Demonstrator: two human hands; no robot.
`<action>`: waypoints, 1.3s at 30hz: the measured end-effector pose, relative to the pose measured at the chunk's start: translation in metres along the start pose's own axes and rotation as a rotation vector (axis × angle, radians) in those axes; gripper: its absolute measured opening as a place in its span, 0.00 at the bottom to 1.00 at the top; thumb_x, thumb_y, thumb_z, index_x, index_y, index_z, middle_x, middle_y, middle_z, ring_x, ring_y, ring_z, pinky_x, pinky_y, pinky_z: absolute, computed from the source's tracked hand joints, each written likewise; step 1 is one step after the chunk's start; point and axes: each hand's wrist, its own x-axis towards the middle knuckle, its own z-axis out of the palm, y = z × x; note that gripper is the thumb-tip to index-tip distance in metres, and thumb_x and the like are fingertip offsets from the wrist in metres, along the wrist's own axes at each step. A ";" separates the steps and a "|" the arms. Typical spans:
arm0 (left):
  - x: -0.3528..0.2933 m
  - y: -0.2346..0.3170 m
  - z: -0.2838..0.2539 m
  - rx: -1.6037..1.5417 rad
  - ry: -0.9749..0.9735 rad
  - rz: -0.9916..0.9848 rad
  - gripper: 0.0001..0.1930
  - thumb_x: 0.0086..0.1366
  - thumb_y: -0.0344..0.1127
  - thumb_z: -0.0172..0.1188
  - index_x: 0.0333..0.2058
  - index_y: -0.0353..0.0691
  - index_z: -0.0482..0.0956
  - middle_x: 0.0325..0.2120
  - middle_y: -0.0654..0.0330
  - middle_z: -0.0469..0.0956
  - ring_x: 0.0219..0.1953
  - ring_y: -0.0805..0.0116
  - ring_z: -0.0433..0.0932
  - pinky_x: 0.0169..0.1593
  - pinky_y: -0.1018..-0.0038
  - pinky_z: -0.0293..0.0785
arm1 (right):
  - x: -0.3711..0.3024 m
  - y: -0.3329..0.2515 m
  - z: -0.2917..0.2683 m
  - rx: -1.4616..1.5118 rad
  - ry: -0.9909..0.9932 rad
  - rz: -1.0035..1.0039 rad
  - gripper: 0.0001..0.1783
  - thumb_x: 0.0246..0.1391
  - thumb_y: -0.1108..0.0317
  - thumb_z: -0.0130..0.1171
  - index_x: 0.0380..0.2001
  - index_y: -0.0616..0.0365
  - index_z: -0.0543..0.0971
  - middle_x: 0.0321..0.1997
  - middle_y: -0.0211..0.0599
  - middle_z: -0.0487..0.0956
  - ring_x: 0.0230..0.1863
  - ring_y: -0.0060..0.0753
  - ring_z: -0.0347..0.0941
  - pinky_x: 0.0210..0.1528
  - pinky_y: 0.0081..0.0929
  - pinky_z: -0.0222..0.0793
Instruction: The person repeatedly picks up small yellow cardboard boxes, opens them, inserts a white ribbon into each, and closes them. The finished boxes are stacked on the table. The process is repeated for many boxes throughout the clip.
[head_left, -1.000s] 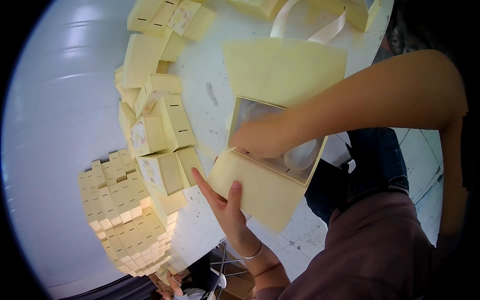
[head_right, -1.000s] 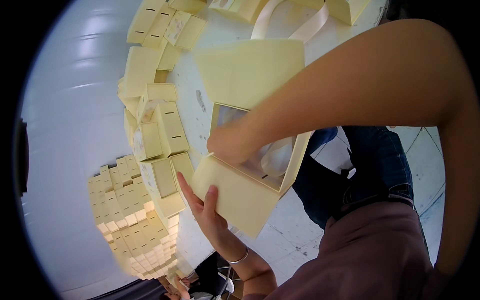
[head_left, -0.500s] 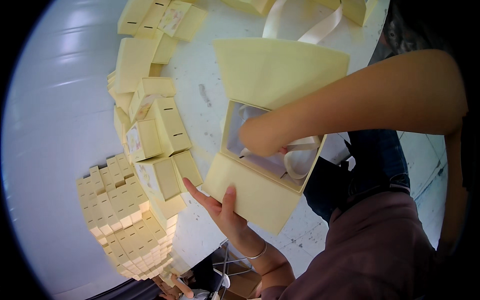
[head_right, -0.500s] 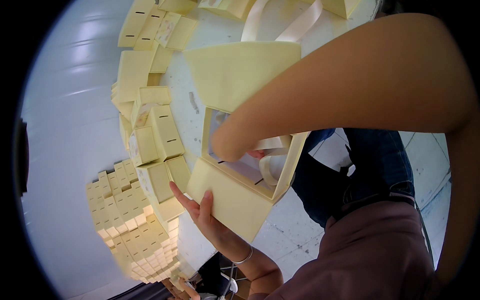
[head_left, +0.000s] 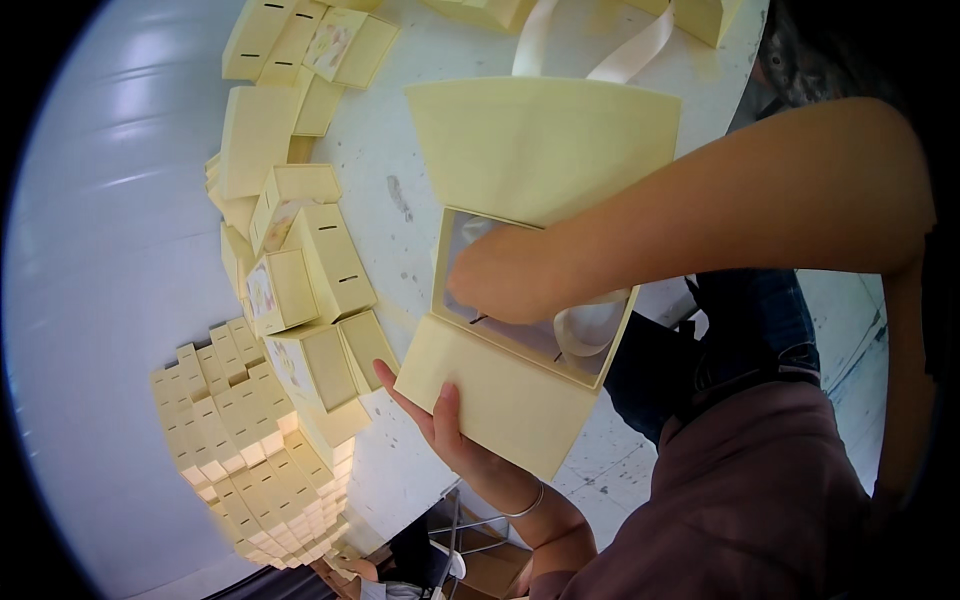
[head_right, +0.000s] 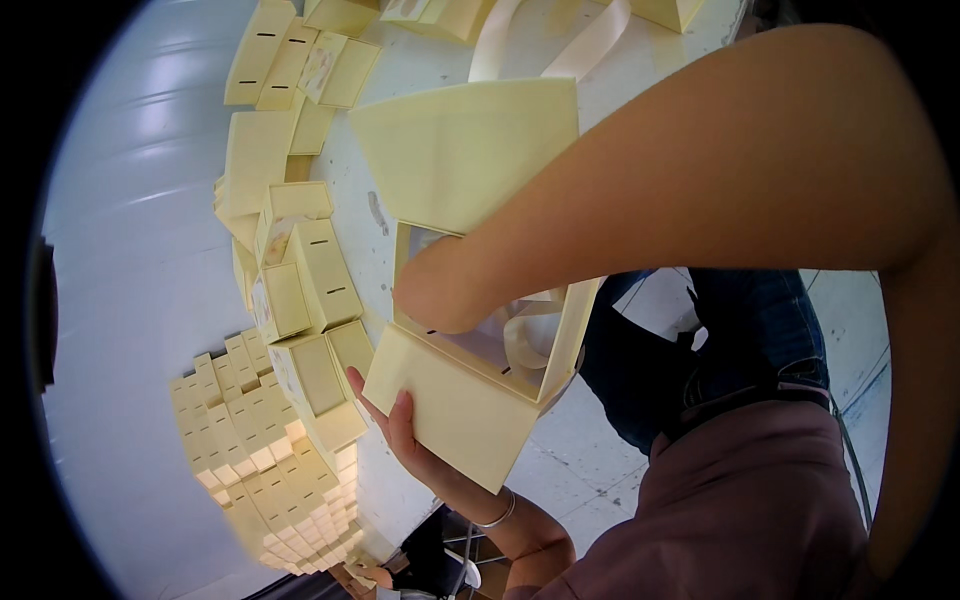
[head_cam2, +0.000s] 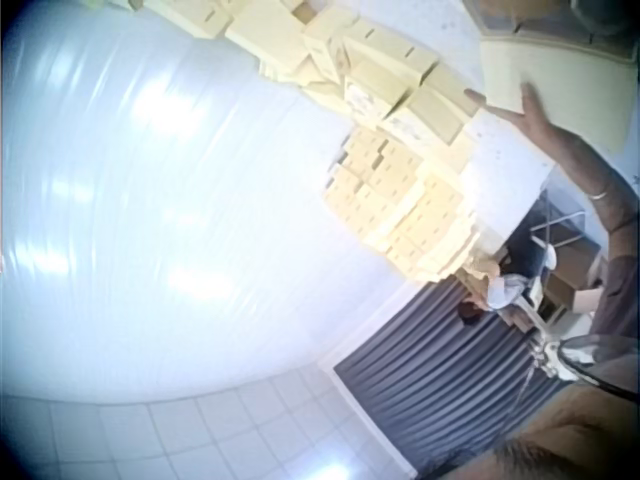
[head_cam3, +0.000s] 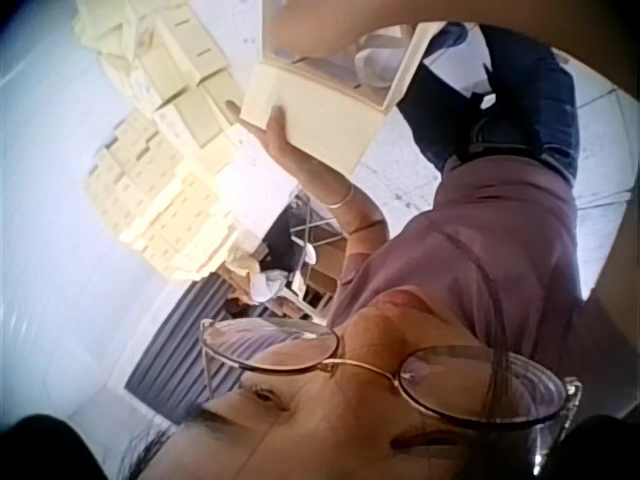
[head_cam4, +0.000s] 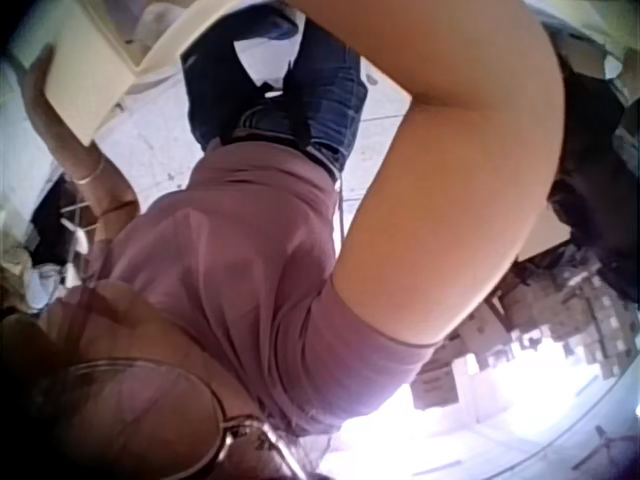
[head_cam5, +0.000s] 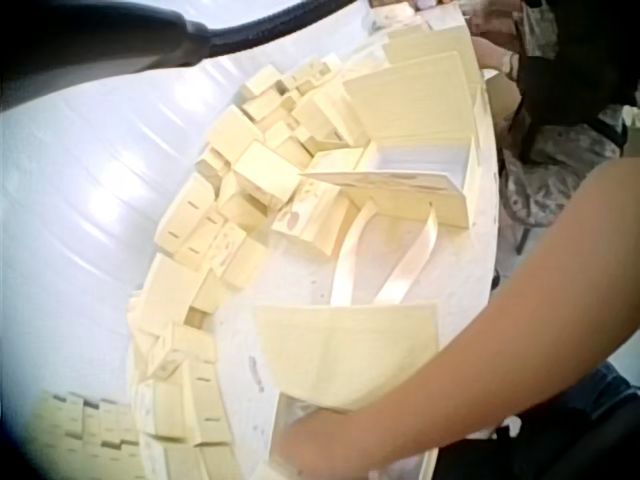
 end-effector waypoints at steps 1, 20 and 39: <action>-0.001 0.000 0.000 -0.002 0.003 0.005 0.38 0.54 0.29 0.48 0.62 0.41 0.40 0.49 0.48 0.62 0.48 0.61 0.66 0.52 0.68 0.61 | 0.001 0.001 0.003 0.011 0.010 -0.011 0.07 0.37 0.75 0.51 0.21 0.65 0.77 0.23 0.50 0.76 0.26 0.48 0.74 0.26 0.39 0.69; 0.020 -0.053 -0.073 0.808 0.138 0.358 0.06 0.59 0.30 0.52 0.31 0.31 0.73 0.24 0.59 0.74 0.27 0.72 0.71 0.32 0.77 0.68 | 0.007 0.008 0.005 0.082 0.142 -0.221 0.09 0.42 0.71 0.52 0.29 0.63 0.75 0.31 0.49 0.75 0.32 0.49 0.72 0.32 0.40 0.67; -0.069 -0.011 -0.026 0.513 0.167 0.855 0.14 0.58 0.45 0.52 0.32 0.40 0.71 0.33 0.57 0.70 0.37 0.60 0.68 0.44 0.63 0.62 | -0.043 -0.024 -0.043 -0.049 -0.499 -0.346 0.07 0.36 0.77 0.52 0.24 0.66 0.74 0.24 0.49 0.74 0.25 0.47 0.72 0.26 0.37 0.68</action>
